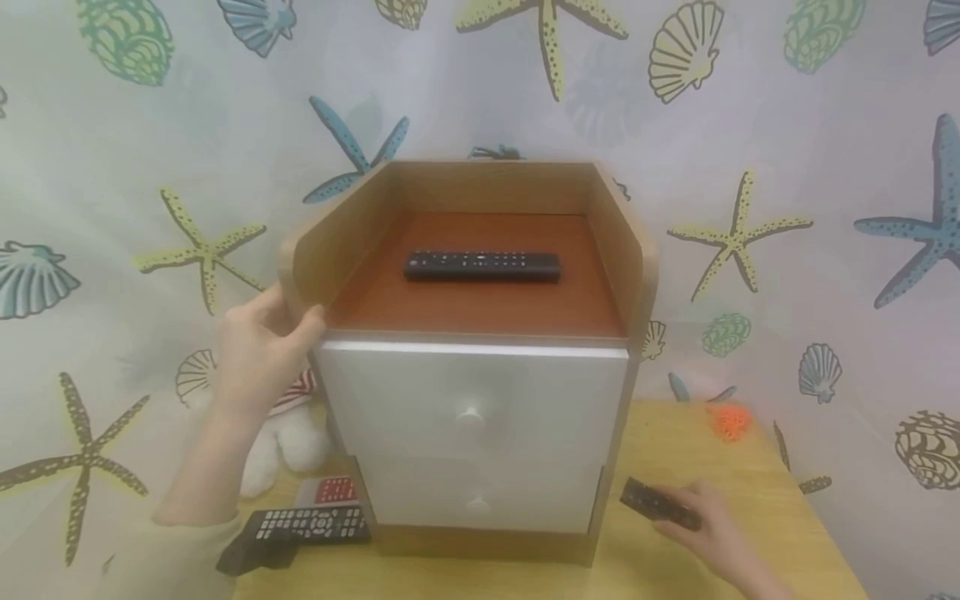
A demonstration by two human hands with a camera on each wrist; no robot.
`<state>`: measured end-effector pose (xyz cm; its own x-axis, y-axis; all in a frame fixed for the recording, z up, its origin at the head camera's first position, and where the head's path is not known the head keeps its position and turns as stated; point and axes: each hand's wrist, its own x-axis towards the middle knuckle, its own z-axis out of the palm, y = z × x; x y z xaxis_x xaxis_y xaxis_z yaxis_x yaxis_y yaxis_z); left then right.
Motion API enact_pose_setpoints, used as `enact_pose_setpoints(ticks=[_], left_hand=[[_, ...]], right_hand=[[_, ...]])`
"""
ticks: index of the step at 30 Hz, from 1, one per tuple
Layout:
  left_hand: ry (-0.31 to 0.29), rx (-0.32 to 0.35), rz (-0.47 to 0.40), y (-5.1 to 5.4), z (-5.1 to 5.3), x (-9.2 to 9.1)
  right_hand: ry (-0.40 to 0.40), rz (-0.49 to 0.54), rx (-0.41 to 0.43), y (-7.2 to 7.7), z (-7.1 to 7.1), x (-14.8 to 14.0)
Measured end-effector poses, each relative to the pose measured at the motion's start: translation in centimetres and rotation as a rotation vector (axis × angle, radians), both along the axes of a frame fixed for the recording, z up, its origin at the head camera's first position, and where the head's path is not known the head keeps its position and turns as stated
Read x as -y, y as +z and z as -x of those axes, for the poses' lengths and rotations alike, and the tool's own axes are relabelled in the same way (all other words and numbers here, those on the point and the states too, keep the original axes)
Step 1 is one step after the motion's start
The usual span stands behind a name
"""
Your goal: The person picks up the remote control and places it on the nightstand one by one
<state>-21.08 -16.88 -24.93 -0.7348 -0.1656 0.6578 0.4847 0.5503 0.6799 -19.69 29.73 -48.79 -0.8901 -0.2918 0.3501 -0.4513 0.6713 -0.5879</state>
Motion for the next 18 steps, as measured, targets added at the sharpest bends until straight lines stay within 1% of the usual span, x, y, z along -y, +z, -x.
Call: enact_pose_setpoints(ticks=[7, 14, 15, 16, 18], left_hand=[[-0.012, -0.005, -0.007, 0.0, 0.0, -0.1], [-0.011, -0.006, -0.005, 0.0, 0.1, -0.2], [-0.010, -0.009, -0.005, 0.0, 0.1, -0.2], [-0.009, -0.010, -0.005, 0.0, 0.1, -0.1], [-0.007, -0.010, -0.005, 0.0, 0.1, -0.1]], right_hand=[[0.001, -0.055, 0.066, 2.7, -1.8, -0.6], [0.052, -0.075, -0.012, 4.5, -3.5, -0.6], [0.055, -0.079, -0.002, 4.9, -3.7, -0.5], [0.044, -0.082, 0.051, 5.5, -3.9, -0.3], [0.024, -0.096, 0.126, 6.6, -4.3, 0.0]])
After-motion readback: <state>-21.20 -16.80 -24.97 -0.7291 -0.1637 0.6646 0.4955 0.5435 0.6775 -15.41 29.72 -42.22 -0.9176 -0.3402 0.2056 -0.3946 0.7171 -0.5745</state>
